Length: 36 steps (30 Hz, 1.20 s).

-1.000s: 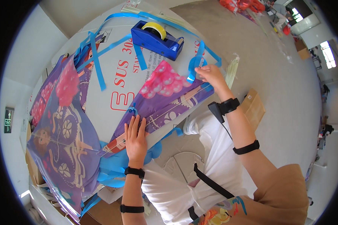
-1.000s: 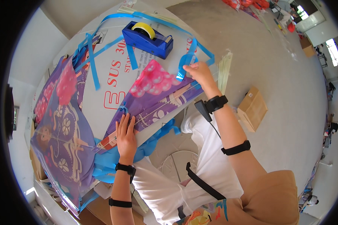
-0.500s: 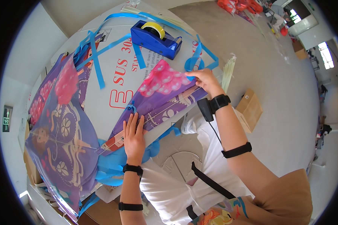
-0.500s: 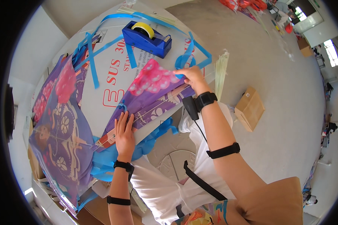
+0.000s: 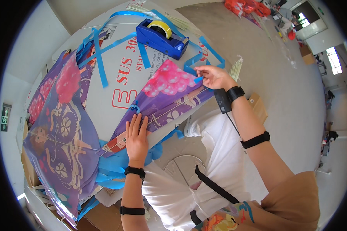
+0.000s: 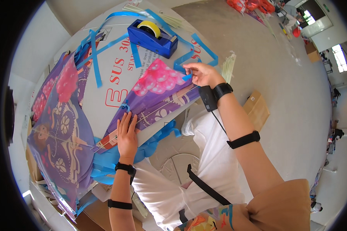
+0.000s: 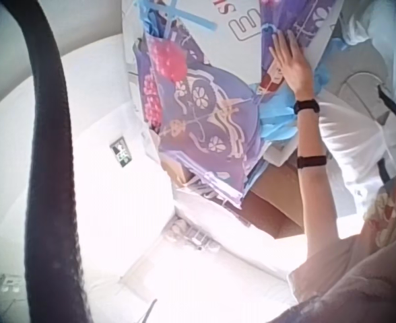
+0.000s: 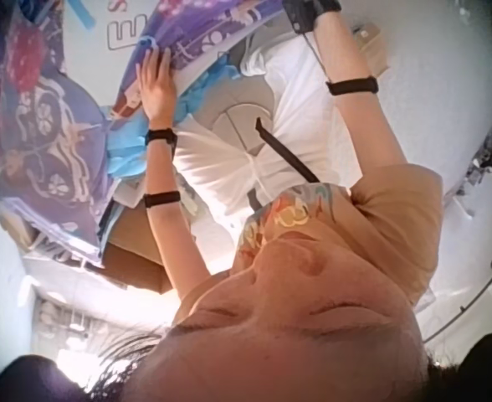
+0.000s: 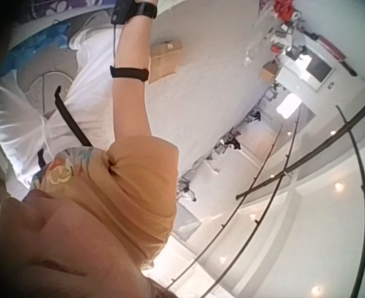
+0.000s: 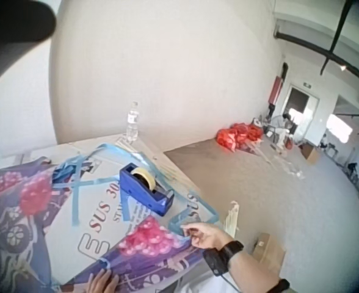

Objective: Assembling plastic kites by attaching blue tails using adhesive tape.

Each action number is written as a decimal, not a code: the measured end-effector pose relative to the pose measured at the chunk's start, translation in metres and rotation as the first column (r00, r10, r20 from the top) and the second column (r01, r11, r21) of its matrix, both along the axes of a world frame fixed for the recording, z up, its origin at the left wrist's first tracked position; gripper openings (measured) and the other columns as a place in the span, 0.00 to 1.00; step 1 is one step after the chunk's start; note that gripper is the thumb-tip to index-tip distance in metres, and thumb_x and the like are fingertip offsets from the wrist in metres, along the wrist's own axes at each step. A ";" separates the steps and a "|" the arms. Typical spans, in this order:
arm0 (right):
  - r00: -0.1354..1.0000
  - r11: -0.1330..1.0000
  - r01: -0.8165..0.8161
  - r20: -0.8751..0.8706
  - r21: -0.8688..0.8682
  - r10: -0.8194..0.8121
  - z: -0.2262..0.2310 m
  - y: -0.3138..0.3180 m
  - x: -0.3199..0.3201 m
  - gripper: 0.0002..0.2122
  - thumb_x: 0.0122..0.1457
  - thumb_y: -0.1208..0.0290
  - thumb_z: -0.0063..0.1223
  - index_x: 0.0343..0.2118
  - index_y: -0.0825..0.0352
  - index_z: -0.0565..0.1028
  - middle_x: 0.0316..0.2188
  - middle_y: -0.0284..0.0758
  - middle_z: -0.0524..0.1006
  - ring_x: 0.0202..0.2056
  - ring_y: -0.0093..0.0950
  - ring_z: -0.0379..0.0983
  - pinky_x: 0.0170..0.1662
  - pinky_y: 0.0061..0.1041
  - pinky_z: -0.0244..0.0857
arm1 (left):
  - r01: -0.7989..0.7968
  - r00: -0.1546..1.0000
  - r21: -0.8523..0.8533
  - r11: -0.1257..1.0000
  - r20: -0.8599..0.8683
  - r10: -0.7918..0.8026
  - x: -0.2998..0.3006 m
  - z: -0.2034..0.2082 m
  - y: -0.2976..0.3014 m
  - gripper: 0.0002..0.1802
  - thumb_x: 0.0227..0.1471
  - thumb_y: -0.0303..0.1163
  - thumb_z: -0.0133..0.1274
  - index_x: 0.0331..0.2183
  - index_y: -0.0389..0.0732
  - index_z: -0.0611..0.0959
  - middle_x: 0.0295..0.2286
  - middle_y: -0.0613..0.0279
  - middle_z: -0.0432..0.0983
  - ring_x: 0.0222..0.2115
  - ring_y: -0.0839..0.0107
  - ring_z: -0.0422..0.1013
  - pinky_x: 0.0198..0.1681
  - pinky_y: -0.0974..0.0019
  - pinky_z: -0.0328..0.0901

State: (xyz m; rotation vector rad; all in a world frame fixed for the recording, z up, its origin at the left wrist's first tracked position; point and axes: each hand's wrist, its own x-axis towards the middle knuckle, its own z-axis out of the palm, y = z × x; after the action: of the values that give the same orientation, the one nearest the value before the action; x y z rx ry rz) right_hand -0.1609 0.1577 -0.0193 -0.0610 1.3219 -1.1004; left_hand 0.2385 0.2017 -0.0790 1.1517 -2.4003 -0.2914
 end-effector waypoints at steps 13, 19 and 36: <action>0.640 0.973 -0.160 -0.768 -0.165 -0.024 -0.024 -0.026 -0.018 0.18 0.52 0.56 0.73 0.37 0.60 0.78 0.36 0.29 0.80 0.39 0.23 0.74 0.42 0.26 0.63 | -0.006 1.000 0.005 1.000 0.007 0.006 -0.001 0.002 0.000 0.28 0.53 0.21 0.56 0.57 0.43 0.80 0.59 0.58 0.72 0.64 0.57 0.63 0.68 0.45 0.57; 0.399 0.965 -0.254 -0.902 0.065 0.166 -0.038 -0.040 -0.005 0.30 0.52 0.41 0.67 0.39 0.69 0.79 0.34 0.35 0.81 0.38 0.25 0.76 0.38 0.23 0.66 | -0.013 1.000 0.002 1.000 0.013 0.013 -0.002 0.003 0.000 0.27 0.53 0.20 0.55 0.56 0.43 0.81 0.59 0.58 0.72 0.63 0.57 0.64 0.68 0.45 0.57; 0.714 0.934 -0.343 -0.618 0.101 0.329 -0.016 -0.024 0.004 0.25 0.59 0.40 0.62 0.33 0.63 0.78 0.30 0.29 0.78 0.30 0.20 0.76 0.28 0.24 0.68 | -0.008 1.000 0.008 1.000 -0.002 0.008 -0.002 0.003 0.000 0.28 0.53 0.18 0.54 0.56 0.44 0.80 0.59 0.59 0.72 0.64 0.57 0.64 0.68 0.45 0.57</action>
State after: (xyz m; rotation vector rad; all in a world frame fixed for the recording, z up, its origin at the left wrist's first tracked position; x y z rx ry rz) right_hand -0.1569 0.1333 -0.0358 -0.7217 1.8039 -0.7933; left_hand 0.2370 0.2017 -0.0761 1.1636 -2.3944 -0.3005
